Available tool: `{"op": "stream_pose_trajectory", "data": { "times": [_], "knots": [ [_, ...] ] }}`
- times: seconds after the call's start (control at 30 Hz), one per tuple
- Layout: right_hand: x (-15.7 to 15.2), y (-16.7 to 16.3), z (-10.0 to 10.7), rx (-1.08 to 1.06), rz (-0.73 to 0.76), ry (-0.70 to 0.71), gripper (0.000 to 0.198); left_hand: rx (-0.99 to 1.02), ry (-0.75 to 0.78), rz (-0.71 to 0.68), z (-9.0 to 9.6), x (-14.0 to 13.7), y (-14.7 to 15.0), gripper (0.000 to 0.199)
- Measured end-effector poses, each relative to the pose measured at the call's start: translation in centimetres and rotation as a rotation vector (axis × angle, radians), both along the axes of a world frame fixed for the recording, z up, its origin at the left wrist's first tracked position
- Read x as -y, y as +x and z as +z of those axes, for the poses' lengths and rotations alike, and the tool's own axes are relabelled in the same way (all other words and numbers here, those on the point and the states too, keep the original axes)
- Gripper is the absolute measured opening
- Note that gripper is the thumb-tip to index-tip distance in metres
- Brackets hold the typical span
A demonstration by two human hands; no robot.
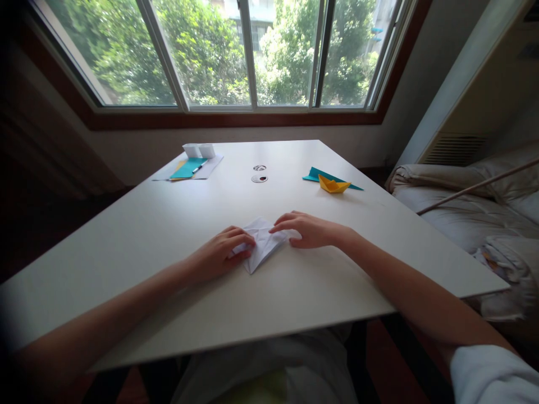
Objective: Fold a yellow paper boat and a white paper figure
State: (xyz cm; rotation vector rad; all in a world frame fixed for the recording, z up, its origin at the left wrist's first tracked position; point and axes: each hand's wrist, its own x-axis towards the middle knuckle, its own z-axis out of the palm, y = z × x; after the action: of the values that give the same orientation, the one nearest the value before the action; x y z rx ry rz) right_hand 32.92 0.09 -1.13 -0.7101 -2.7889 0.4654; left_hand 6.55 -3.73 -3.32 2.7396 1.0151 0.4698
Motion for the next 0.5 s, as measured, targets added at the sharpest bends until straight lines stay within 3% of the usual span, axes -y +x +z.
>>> {"op": "stream_pose_trajectory", "data": {
  "times": [0.17,0.5],
  "knots": [
    [-0.06,-0.03,0.17,-0.020,-0.002,-0.083,0.043,-0.061,-0.005,0.046,-0.34,-0.27,-0.25,0.037],
    [-0.28,0.33,0.58,-0.102,-0.034,-0.350,0.043,-0.147,-0.051,0.060,-0.19,-0.15,-0.44,0.046]
  ]
}}
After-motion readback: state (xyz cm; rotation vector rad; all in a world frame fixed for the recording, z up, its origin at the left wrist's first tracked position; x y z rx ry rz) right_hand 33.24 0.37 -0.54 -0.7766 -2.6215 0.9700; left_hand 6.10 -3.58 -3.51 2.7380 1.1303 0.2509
